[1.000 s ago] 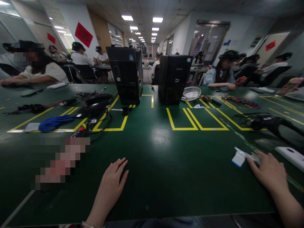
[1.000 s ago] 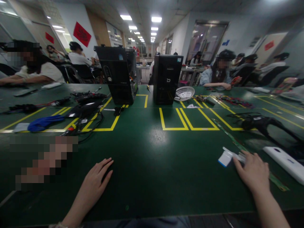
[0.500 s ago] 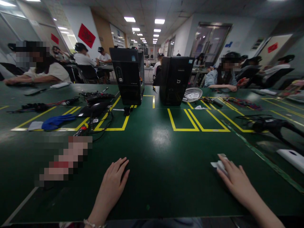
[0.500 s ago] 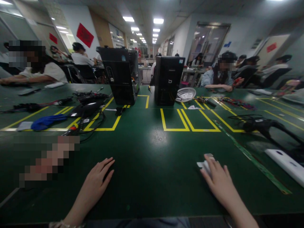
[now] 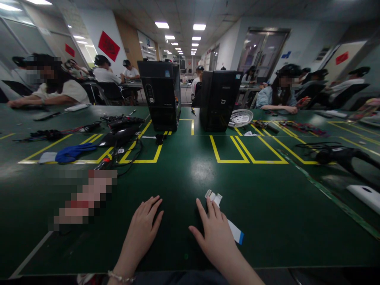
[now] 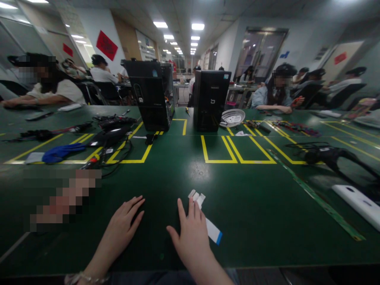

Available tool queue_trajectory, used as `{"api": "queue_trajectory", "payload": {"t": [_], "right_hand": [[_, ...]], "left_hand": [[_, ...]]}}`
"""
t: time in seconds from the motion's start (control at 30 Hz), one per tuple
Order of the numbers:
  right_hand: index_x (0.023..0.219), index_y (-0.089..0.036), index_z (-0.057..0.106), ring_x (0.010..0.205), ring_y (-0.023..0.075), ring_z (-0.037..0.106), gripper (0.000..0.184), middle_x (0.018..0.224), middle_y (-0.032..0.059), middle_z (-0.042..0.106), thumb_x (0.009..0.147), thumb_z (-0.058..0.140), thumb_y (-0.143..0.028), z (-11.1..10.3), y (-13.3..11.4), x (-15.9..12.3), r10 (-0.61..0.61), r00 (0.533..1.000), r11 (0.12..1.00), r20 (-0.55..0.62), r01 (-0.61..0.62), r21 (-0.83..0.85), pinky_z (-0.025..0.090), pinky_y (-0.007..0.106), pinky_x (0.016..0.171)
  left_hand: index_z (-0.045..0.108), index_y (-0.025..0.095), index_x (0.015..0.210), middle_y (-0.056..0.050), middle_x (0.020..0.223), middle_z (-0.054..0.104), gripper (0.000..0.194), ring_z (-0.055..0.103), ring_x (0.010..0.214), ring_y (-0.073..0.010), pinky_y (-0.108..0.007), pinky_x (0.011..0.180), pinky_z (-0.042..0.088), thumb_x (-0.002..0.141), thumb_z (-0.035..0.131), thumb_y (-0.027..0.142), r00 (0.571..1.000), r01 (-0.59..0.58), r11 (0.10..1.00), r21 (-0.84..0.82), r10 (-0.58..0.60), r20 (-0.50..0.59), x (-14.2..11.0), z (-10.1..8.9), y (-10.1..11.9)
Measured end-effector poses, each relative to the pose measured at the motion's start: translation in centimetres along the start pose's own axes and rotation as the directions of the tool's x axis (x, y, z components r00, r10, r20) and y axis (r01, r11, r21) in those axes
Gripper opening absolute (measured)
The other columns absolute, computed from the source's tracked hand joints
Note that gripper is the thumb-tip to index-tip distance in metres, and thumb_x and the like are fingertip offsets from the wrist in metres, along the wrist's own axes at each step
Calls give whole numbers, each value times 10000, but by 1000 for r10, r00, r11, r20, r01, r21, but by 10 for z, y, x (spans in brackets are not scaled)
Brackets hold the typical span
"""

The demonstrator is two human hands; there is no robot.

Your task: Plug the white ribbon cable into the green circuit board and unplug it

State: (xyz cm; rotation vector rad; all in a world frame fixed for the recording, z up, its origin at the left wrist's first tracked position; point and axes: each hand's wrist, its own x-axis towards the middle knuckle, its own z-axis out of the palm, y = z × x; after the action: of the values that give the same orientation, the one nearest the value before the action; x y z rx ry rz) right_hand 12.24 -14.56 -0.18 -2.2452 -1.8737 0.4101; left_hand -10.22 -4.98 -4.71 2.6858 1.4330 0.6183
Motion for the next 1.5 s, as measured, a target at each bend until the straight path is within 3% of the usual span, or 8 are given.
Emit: {"api": "queue_trajectory", "payload": {"t": [0.2,0.4,0.5,0.6,0.93,1.27,1.4,1.5], "right_hand": [[1518,-218,247,1415,296,246,691,1569,110,199,913,457,-476,-15,-1,3,-142,989,980,-40,146,136,384,478,1067],[1409,-222,452,1386,230,318,459,1502,93,363,956,391,-263,-28,49,4,-324,911,940,-255,341,23,360,466,1100],[1294,-280,578,1417,244,249,386,1487,48,396,955,399,-230,-25,75,1,-395,896,918,-205,394,-47,322,521,1111],[1312,-320,564,1441,265,167,380,1501,22,377,961,422,-284,-17,86,-4,-421,899,907,-118,416,-70,249,581,1126],[1388,-321,481,1431,294,195,458,1461,69,420,935,492,-385,3,48,-6,-399,911,917,-105,395,-61,219,588,1137],[1468,-310,349,1442,294,143,555,1526,79,316,932,474,-380,12,19,-9,-457,888,890,-46,456,-29,209,588,1135],[1494,-293,294,1437,266,180,563,1564,70,232,945,416,-329,-3,46,-5,-432,882,902,-191,427,-68,259,541,1131],[1457,-186,378,1415,293,240,544,1538,144,267,954,359,-393,-24,104,5,-181,903,982,-390,146,-119,293,522,1107]], "left_hand": [[549,157,1296,-119,1347,560,419,492,1271,-286,-519,1078,363,974,382,366,1000,-4,1000,-9,4,-13,1,-1,2],[555,148,1292,-126,1353,553,426,486,1276,-291,-524,1080,359,976,376,372,1000,-6,1000,5,6,5,0,0,0],[544,148,1304,-126,1358,547,431,480,1280,-291,-525,1083,353,977,376,373,1000,-5,1000,4,5,9,0,1,-1],[538,151,1309,-124,1366,541,428,472,1285,-289,-524,1085,349,980,377,373,1000,-1,1000,-4,1,15,0,0,-1],[558,184,1292,-112,1352,557,401,487,1275,-289,-518,1081,355,967,403,360,1000,17,999,-39,-18,-12,1,-2,3],[555,148,1291,-135,1348,558,411,485,1275,-294,-524,1079,354,969,399,350,1000,-2,1000,-9,2,-7,2,-1,3],[547,177,1299,-115,1357,552,400,478,1284,-286,-518,1082,352,971,400,352,1000,11,1000,-20,-11,1,1,-3,3],[539,176,1309,-110,1365,545,412,475,1286,-283,-521,1083,352,974,389,362,1000,19,999,-28,-19,16,1,-4,4]]}}
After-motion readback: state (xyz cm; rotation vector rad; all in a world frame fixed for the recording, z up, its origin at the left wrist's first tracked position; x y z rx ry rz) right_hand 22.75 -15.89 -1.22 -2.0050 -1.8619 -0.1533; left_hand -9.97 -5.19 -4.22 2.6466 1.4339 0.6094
